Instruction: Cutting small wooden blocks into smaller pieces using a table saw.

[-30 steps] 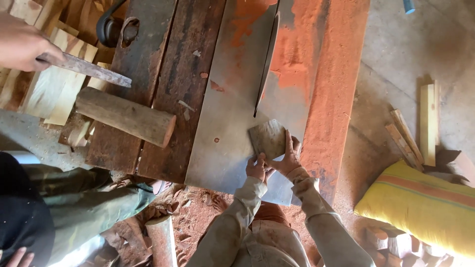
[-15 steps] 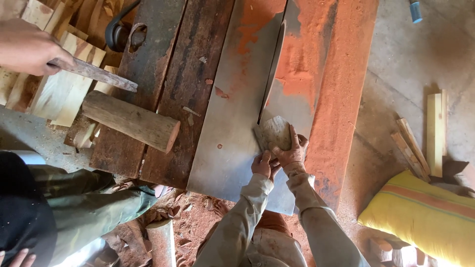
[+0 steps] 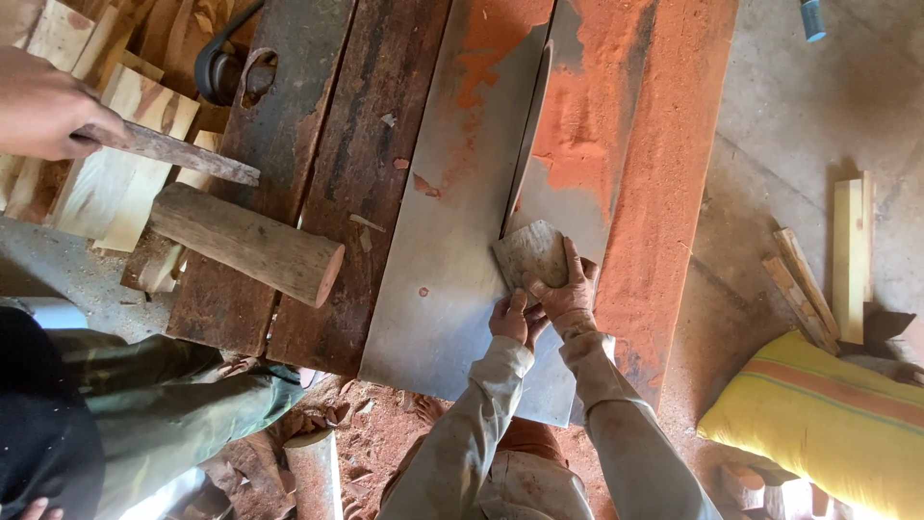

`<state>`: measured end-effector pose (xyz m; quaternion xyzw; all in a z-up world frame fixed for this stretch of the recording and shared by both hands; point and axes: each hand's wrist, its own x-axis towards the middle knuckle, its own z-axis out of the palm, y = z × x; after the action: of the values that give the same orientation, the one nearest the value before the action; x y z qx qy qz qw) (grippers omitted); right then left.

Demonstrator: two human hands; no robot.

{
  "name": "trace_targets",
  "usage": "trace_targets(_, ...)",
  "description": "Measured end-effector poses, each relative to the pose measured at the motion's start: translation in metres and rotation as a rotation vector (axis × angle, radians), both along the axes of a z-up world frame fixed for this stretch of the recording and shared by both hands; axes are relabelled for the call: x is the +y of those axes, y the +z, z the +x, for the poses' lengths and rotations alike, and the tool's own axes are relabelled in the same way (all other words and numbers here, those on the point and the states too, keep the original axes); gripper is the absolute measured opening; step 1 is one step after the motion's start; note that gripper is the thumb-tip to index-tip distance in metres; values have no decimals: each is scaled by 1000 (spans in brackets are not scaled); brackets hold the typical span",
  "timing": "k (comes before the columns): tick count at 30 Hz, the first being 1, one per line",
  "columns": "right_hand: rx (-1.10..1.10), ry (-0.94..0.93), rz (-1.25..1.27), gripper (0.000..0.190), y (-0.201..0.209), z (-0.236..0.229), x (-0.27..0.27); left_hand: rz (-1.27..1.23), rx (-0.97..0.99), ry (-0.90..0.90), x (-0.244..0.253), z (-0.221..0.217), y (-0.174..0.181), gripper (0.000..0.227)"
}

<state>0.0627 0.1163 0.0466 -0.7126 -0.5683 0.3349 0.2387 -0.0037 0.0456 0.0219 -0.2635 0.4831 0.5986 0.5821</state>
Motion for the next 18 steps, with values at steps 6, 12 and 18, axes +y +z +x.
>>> trace_targets(6, 14, 4, -1, 109, -5, -1, 6, 11, -12, 10, 4, 0, -9, 45)
trace_targets(12, 5, 17, 30, 109, -2, -1, 8, 10, -22, -4, 7, -2, 0, 43)
trace_targets(18, -11, 22, 2, 109, 3, -2, 12, -50, -5, 33, 16, 7, -34, 33)
